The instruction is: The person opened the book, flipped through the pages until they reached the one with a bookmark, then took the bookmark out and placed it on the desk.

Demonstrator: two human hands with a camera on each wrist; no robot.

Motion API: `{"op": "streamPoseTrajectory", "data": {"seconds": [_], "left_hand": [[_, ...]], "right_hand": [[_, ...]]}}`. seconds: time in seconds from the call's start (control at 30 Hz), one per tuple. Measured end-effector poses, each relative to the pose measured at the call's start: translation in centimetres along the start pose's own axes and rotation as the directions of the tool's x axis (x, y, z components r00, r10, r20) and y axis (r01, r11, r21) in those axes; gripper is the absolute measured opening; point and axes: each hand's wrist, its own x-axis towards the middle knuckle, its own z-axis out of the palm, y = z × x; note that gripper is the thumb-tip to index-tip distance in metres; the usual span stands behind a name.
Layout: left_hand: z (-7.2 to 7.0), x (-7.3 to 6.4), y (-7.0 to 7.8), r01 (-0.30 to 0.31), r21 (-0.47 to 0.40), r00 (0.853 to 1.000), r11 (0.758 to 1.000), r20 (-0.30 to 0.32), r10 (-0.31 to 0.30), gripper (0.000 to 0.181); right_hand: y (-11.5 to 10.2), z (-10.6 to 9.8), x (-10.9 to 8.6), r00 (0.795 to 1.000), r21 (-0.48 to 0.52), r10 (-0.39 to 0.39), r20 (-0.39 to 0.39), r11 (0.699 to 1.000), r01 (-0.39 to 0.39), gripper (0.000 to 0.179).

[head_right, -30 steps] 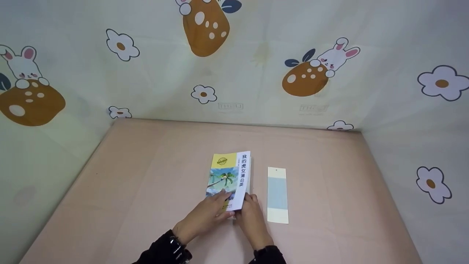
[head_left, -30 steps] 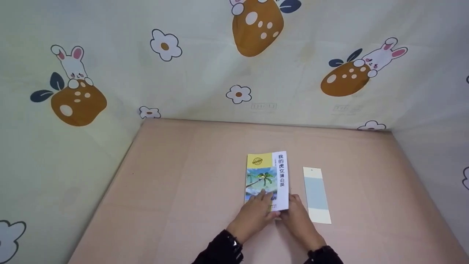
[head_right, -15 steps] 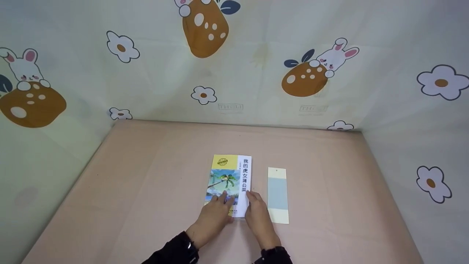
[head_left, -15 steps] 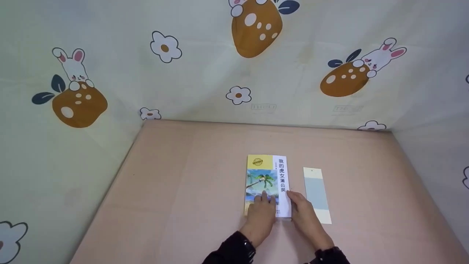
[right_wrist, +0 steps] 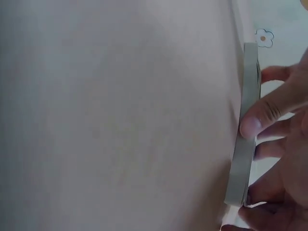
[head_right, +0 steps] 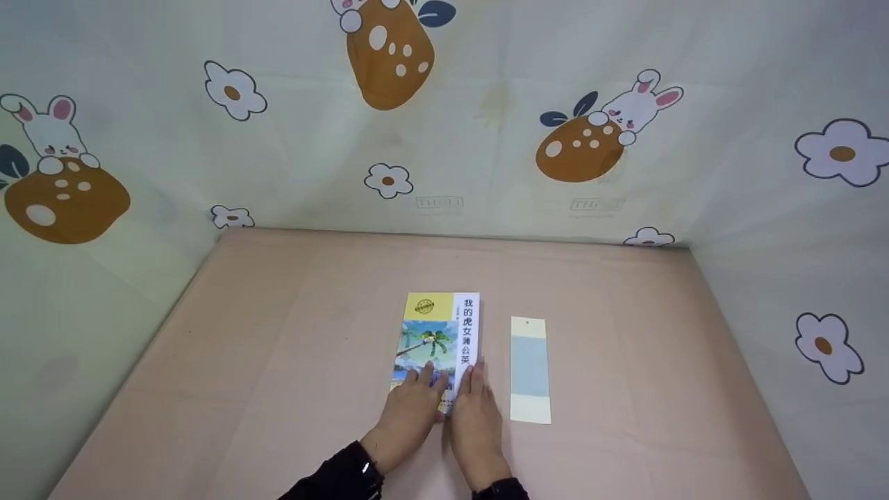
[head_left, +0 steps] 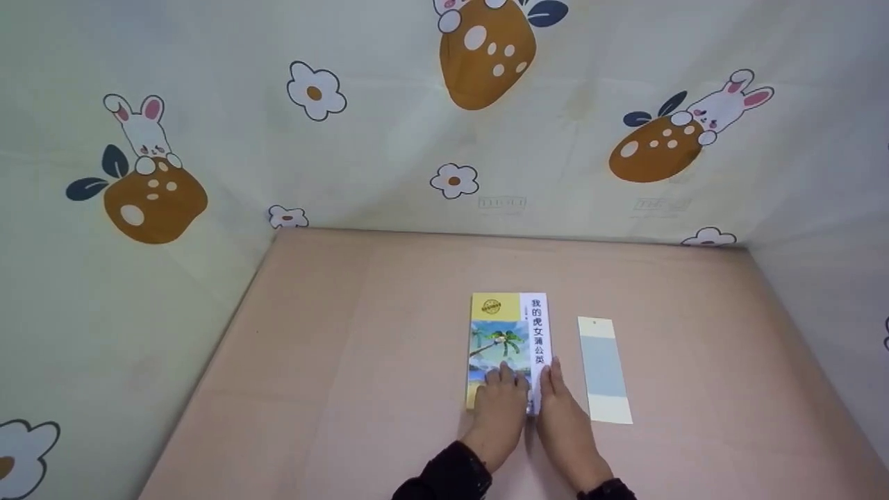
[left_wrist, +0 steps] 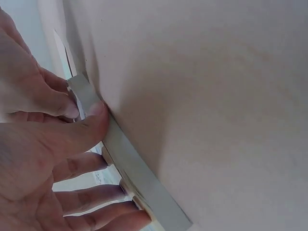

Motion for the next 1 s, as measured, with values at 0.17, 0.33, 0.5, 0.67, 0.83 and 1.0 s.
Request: {"op": "streamPoseTrajectory", "data": {"seconds": [0.17,0.33,0.5,0.67,0.83,1.0], "left_hand": [[-0.1,-0.1,0.0,0.001,0.002,1.0,1.0,0.026,-0.001,0.043],[-0.1,-0.1,-0.2,0.002,0.005,0.999,1.0,0.054,-0.002,0.043],[-0.1,0.2,-0.3,0.0,-0.008,0.998,1.0,0.06,0.001,0.043],[0.1,0.5,-0.5,-0.013,0.005,0.996,1.0,0.088,0.013,0.053],[0.0,0.5,-0.9,-0.011,-0.023,0.996,1.0,0.091,0.013,0.06],[-0.5,0.2,-1.8,-0.026,-0.096,0.995,0.995,0.089,0.035,0.065]], "right_hand": [[-0.1,0.3,-0.4,0.998,-0.014,-0.039,0.048,0.999,0.04,0.049],[0.1,0.3,-0.4,0.992,0.04,-0.05,0.115,0.998,0.046,0.051],[0.5,0.2,-0.2,0.987,0.073,-0.051,0.149,0.997,0.04,0.051],[0.7,-0.2,-0.2,0.985,0.081,-0.057,0.166,0.996,0.044,0.051],[0.6,-1.2,0.2,0.982,0.082,-0.035,0.184,0.996,0.02,0.049],[0.0,-2.5,0.3,0.98,0.103,-0.014,0.199,0.995,-0.006,0.048]]}}
